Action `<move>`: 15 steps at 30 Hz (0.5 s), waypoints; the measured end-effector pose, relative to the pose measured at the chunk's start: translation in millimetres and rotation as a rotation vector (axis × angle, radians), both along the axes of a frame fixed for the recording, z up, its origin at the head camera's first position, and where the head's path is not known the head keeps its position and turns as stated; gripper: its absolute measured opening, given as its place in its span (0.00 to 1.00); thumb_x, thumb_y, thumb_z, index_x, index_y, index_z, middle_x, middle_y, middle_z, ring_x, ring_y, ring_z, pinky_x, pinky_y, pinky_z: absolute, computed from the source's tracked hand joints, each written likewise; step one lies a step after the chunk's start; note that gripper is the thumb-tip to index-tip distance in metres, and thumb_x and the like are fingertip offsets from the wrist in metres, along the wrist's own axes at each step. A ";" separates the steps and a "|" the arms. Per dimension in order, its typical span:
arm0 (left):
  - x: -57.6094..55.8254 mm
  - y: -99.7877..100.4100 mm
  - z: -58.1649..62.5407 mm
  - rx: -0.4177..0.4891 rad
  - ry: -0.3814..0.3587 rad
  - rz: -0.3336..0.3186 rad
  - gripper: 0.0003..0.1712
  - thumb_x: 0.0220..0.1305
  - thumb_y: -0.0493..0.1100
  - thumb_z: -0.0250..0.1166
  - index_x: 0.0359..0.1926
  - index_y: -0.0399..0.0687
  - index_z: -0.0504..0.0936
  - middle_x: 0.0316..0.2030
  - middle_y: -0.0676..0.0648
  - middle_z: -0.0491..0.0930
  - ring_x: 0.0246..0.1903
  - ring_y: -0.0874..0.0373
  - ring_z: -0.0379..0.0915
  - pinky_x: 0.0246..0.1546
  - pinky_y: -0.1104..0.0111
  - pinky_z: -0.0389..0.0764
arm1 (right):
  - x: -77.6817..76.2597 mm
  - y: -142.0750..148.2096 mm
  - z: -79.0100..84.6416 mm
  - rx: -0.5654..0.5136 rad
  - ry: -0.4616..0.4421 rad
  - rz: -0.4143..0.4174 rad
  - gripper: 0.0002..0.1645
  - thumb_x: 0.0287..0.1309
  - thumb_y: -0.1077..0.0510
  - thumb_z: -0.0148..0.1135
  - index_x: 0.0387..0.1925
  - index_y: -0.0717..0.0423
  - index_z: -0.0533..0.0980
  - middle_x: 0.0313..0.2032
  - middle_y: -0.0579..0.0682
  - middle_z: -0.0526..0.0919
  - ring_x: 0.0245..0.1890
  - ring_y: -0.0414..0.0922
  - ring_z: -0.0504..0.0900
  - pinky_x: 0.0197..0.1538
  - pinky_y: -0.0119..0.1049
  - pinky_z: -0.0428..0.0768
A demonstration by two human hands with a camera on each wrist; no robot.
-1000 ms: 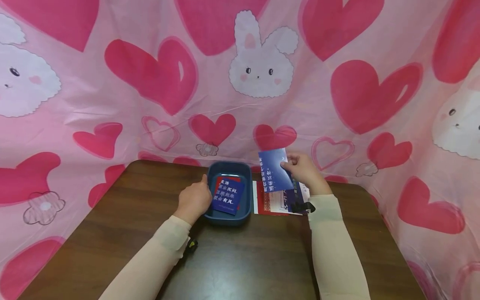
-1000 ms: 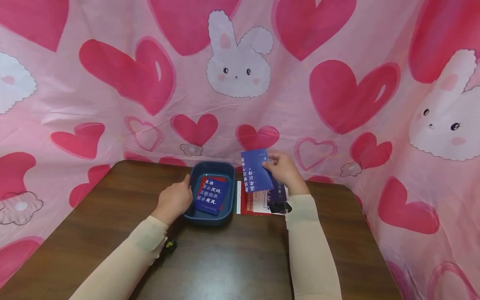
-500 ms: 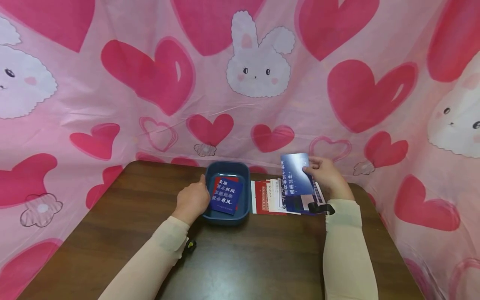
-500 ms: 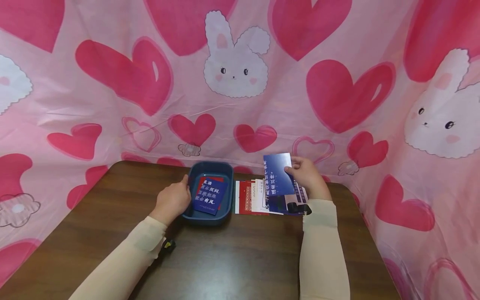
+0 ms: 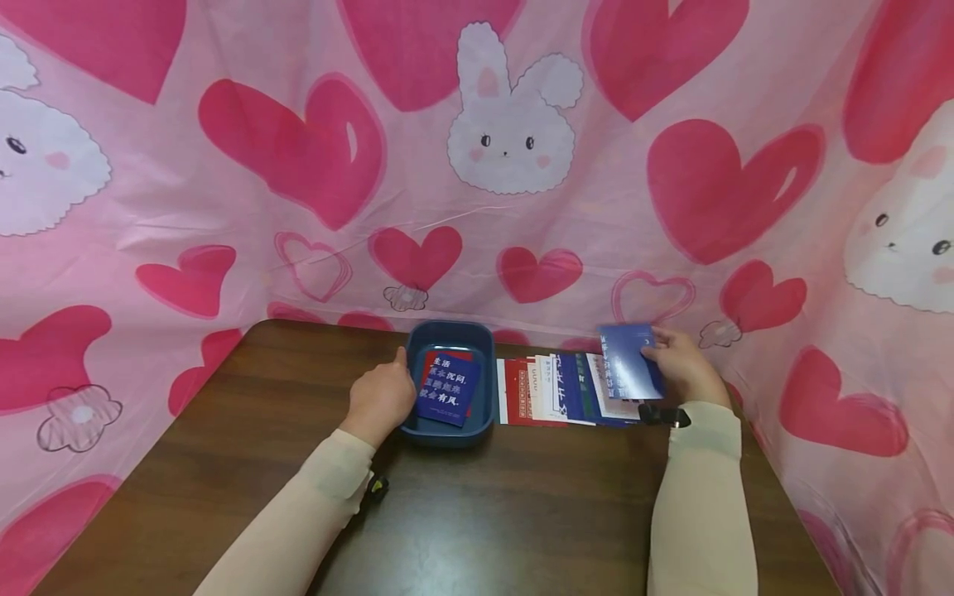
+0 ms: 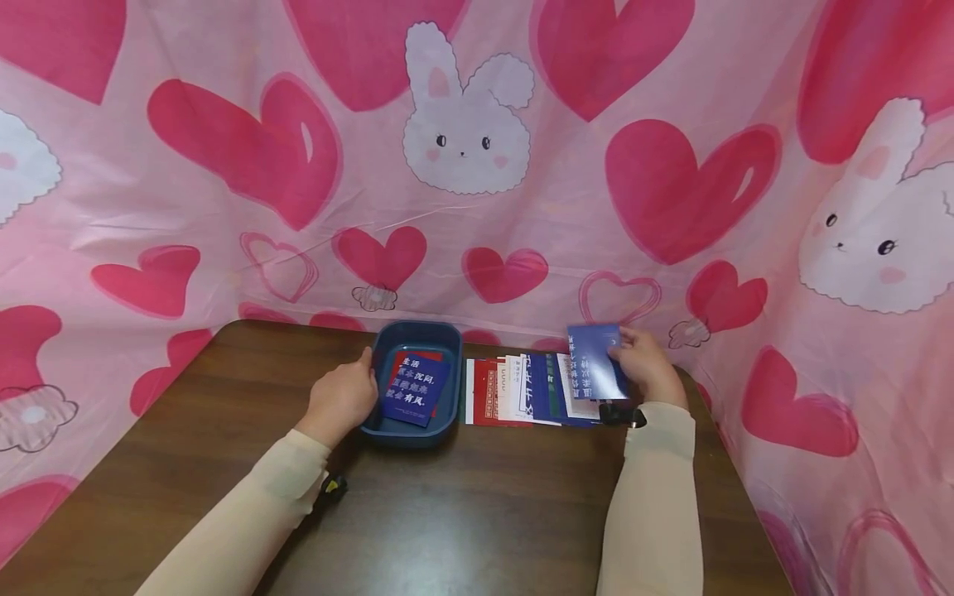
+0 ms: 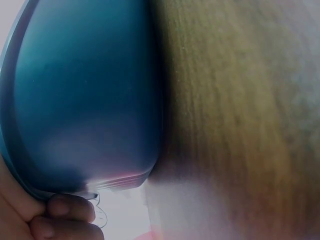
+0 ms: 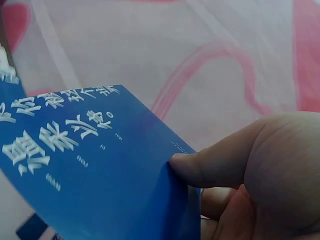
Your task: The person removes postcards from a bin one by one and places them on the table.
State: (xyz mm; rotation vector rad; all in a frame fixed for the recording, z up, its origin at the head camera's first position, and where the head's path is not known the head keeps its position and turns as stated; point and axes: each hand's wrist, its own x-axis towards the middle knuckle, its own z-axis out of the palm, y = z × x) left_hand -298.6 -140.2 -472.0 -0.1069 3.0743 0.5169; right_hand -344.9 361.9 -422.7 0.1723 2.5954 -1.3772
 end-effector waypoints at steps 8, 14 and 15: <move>0.0 -0.2 -0.8 -0.004 0.003 -0.004 0.38 0.87 0.50 0.55 0.89 0.41 0.63 0.31 0.40 0.86 0.27 0.46 0.81 0.28 0.55 0.89 | -6.2 12.0 -25.4 0.018 -0.070 -0.005 0.43 0.87 0.59 0.51 0.91 0.63 0.48 0.85 0.77 0.59 0.82 0.74 0.66 0.83 0.73 0.68; 1.3 -0.1 -0.7 0.016 -0.002 -0.008 0.39 0.87 0.50 0.56 0.90 0.41 0.61 0.25 0.43 0.80 0.23 0.47 0.78 0.23 0.61 0.83 | -10.8 12.0 -35.7 0.047 -0.084 0.004 0.42 0.85 0.61 0.52 0.90 0.65 0.52 0.81 0.78 0.65 0.72 0.72 0.76 0.75 0.69 0.80; 1.4 -0.3 -0.7 0.017 0.000 -0.009 0.39 0.87 0.50 0.56 0.90 0.41 0.61 0.24 0.44 0.80 0.23 0.48 0.78 0.23 0.61 0.82 | -11.2 11.7 -37.1 0.054 -0.087 0.003 0.41 0.85 0.61 0.52 0.90 0.66 0.53 0.78 0.78 0.69 0.68 0.69 0.80 0.71 0.66 0.84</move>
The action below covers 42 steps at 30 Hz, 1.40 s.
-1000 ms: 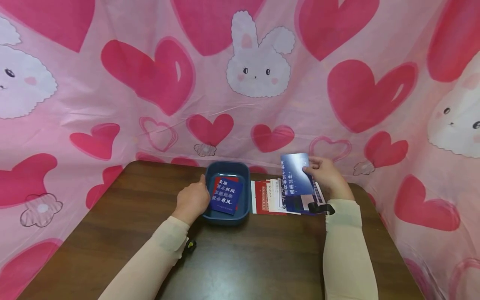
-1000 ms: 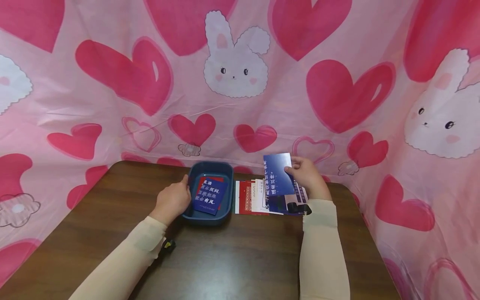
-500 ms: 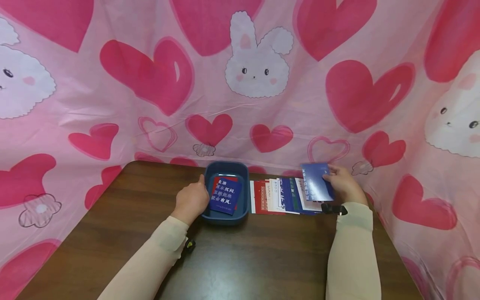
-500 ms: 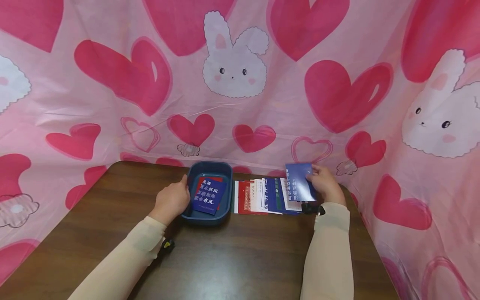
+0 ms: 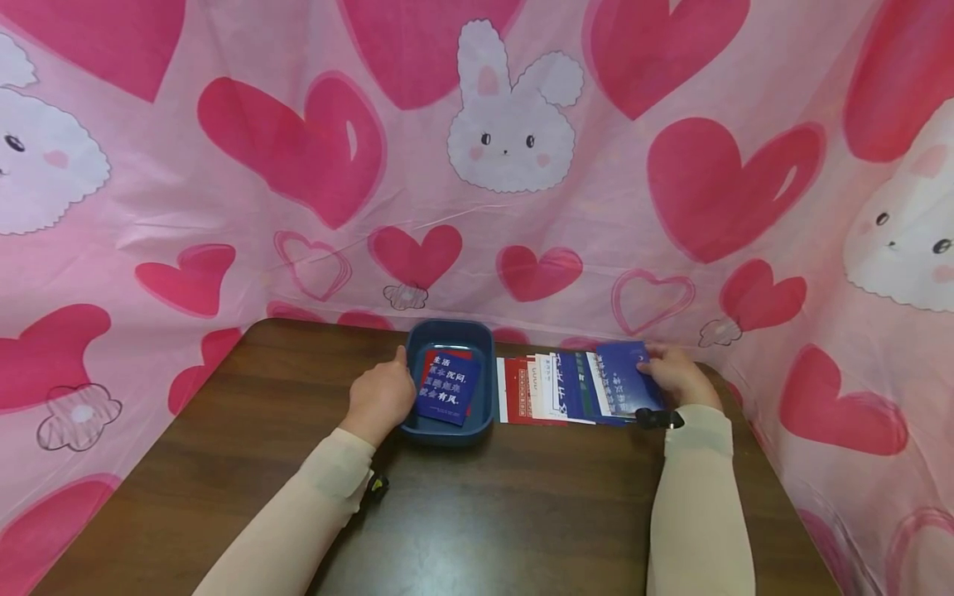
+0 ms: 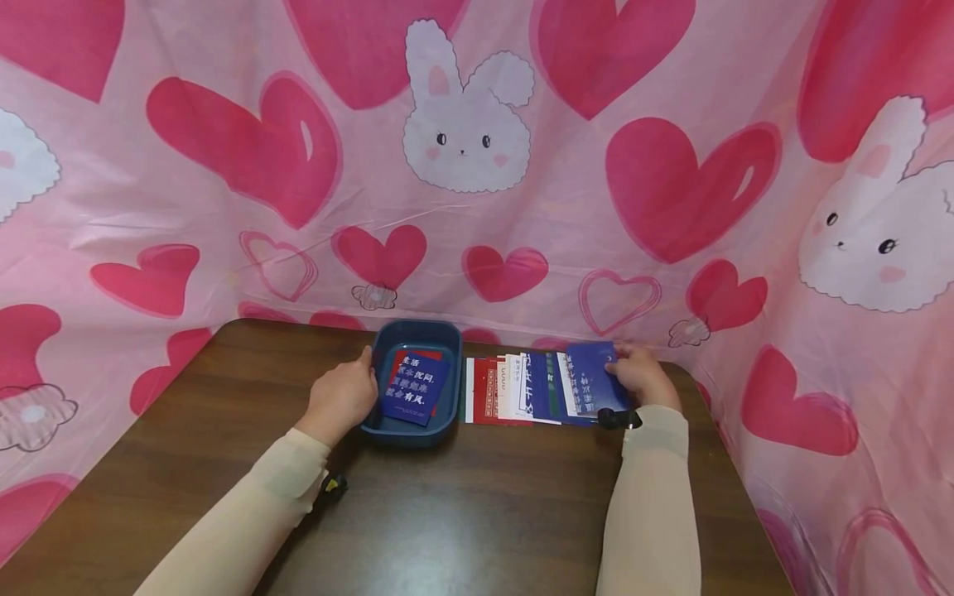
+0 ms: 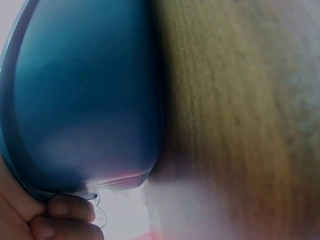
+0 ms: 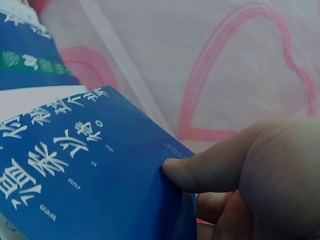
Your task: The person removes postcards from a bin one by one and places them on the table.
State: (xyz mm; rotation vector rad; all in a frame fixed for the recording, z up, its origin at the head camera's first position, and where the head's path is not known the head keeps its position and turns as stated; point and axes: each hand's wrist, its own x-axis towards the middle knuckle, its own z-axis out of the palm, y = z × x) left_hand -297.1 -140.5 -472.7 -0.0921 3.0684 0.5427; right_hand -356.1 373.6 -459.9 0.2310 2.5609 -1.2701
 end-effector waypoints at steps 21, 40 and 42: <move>-1.4 -0.6 1.3 -0.005 0.006 -0.013 0.39 0.87 0.51 0.56 0.89 0.40 0.62 0.27 0.42 0.83 0.25 0.46 0.80 0.24 0.58 0.85 | -17.7 -10.3 -22.3 0.296 0.067 -0.035 0.27 0.75 0.61 0.68 0.65 0.77 0.77 0.59 0.76 0.84 0.49 0.64 0.87 0.57 0.61 0.91; -1.0 -1.0 -0.6 0.005 -0.006 -0.012 0.39 0.87 0.51 0.55 0.90 0.41 0.61 0.27 0.43 0.82 0.26 0.46 0.80 0.25 0.58 0.85 | -6.3 -17.9 -10.2 0.150 0.053 -0.041 0.28 0.83 0.57 0.61 0.73 0.70 0.74 0.69 0.76 0.78 0.63 0.70 0.80 0.73 0.71 0.80; -1.1 -1.4 -0.5 0.002 -0.006 -0.013 0.40 0.87 0.51 0.55 0.90 0.41 0.61 0.27 0.43 0.82 0.26 0.46 0.80 0.25 0.58 0.85 | -6.0 -22.6 -5.5 0.111 0.073 -0.021 0.27 0.84 0.56 0.61 0.73 0.69 0.75 0.68 0.74 0.79 0.61 0.67 0.80 0.71 0.67 0.82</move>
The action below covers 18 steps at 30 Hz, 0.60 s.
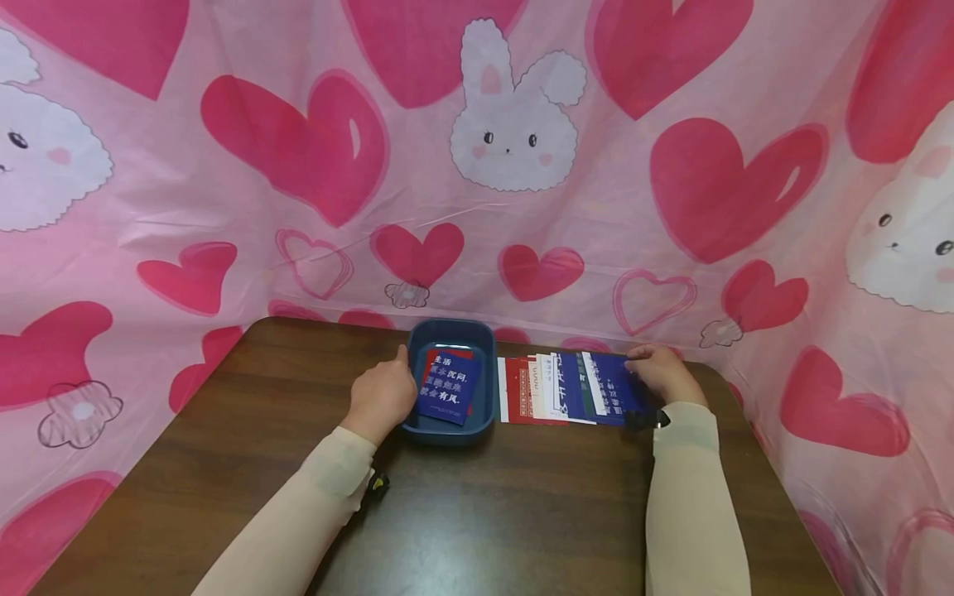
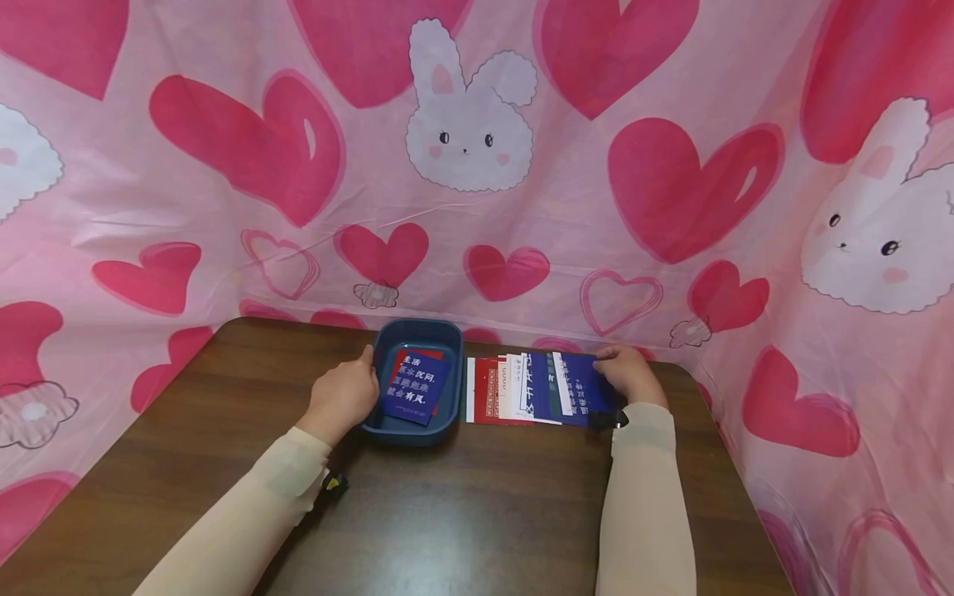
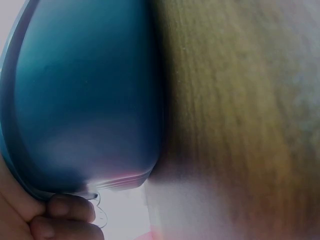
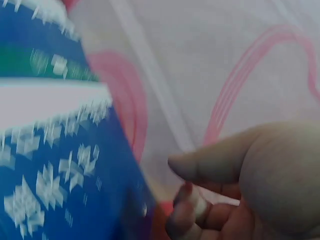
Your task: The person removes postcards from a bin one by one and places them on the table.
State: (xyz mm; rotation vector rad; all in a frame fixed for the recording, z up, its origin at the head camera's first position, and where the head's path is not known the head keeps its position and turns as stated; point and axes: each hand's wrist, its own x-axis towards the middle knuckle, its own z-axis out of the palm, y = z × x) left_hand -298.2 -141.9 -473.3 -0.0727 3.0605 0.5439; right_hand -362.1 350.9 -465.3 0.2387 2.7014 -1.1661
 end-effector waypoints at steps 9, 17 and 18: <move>-1.0 -2.1 1.8 0.018 -0.001 -0.003 0.39 0.87 0.51 0.55 0.90 0.40 0.61 0.26 0.43 0.82 0.25 0.47 0.79 0.24 0.59 0.85 | -2.2 -50.4 34.3 -0.037 0.073 0.122 0.28 0.82 0.45 0.67 0.71 0.57 0.81 0.55 0.64 0.84 0.53 0.56 0.81 0.52 0.44 0.83; -2.7 -2.4 0.9 0.016 -0.010 -0.006 0.39 0.87 0.50 0.55 0.90 0.40 0.61 0.26 0.43 0.82 0.27 0.46 0.80 0.27 0.57 0.87 | 4.9 -97.8 50.2 0.023 0.143 0.259 0.29 0.79 0.44 0.68 0.69 0.58 0.83 0.56 0.65 0.90 0.53 0.60 0.87 0.58 0.52 0.86; -2.8 -2.4 1.0 0.017 -0.013 -0.008 0.39 0.87 0.50 0.55 0.90 0.40 0.60 0.26 0.43 0.82 0.27 0.47 0.80 0.26 0.57 0.86 | 5.8 -104.4 52.3 0.014 0.146 0.277 0.30 0.79 0.45 0.68 0.70 0.59 0.82 0.55 0.66 0.90 0.51 0.60 0.89 0.55 0.50 0.88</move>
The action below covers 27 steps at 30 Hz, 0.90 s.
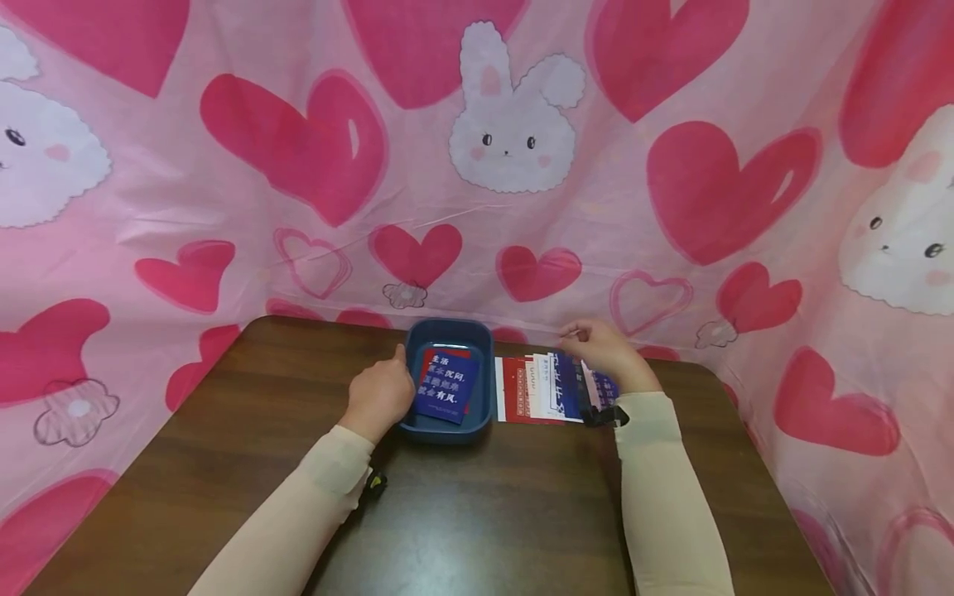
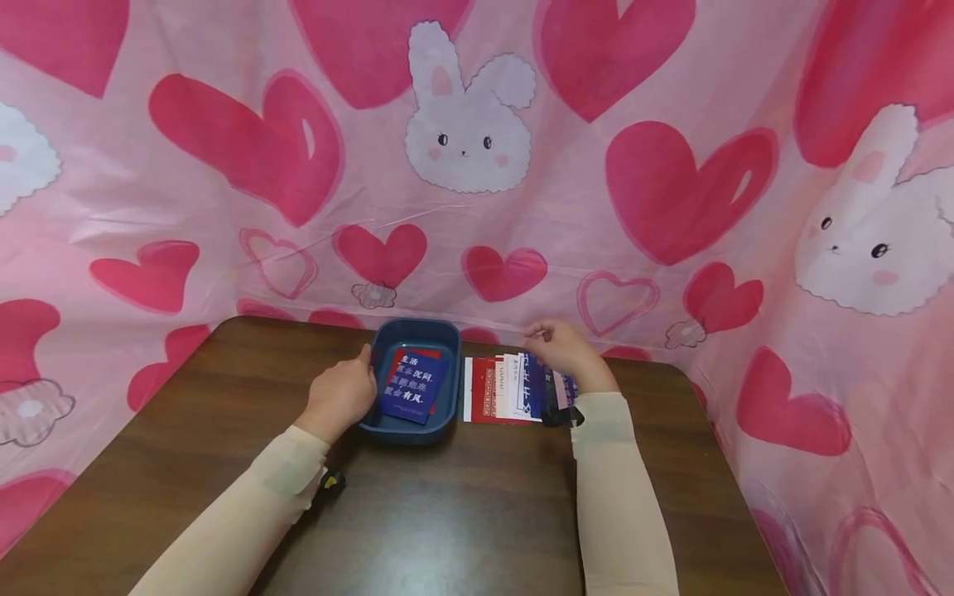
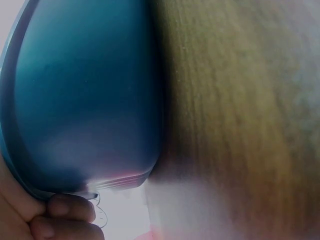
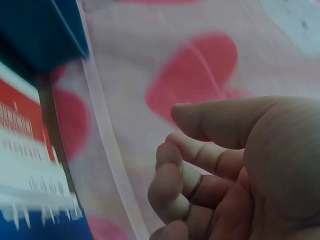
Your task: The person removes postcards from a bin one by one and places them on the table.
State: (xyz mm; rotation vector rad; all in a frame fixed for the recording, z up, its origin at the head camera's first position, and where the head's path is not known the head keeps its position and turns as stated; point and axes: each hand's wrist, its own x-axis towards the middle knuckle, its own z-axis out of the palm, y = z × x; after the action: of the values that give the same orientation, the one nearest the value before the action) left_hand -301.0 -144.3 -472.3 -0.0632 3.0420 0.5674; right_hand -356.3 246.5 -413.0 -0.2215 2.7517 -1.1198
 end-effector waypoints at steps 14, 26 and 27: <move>0.8 -2.5 4.0 -0.002 0.007 0.007 0.40 0.86 0.50 0.55 0.90 0.40 0.61 0.34 0.39 0.88 0.30 0.45 0.83 0.32 0.52 0.90 | -5.5 -124.2 28.7 -0.021 -0.157 0.177 0.34 0.78 0.47 0.72 0.74 0.59 0.77 0.48 0.64 0.94 0.40 0.60 0.96 0.43 0.46 0.95; 1.6 1.5 2.5 -0.020 0.022 0.008 0.37 0.86 0.49 0.54 0.89 0.41 0.64 0.51 0.31 0.92 0.41 0.37 0.90 0.40 0.44 0.92 | -19.0 -209.4 7.4 0.380 -0.169 0.209 0.20 0.76 0.50 0.73 0.52 0.64 0.85 0.33 0.59 0.92 0.25 0.52 0.94 0.29 0.42 0.92; 1.6 1.9 2.5 -0.027 0.027 0.008 0.37 0.87 0.49 0.54 0.88 0.41 0.64 0.53 0.31 0.92 0.42 0.36 0.90 0.40 0.43 0.92 | -21.2 -213.3 5.4 0.406 -0.169 0.199 0.18 0.76 0.51 0.72 0.50 0.64 0.85 0.34 0.59 0.92 0.26 0.52 0.94 0.29 0.42 0.92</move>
State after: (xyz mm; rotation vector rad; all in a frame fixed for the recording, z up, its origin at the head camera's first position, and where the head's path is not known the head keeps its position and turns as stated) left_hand -299.4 -142.4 -469.8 -0.0687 3.0772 0.5329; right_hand -377.5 33.2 -407.7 -0.3203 2.6595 -0.4926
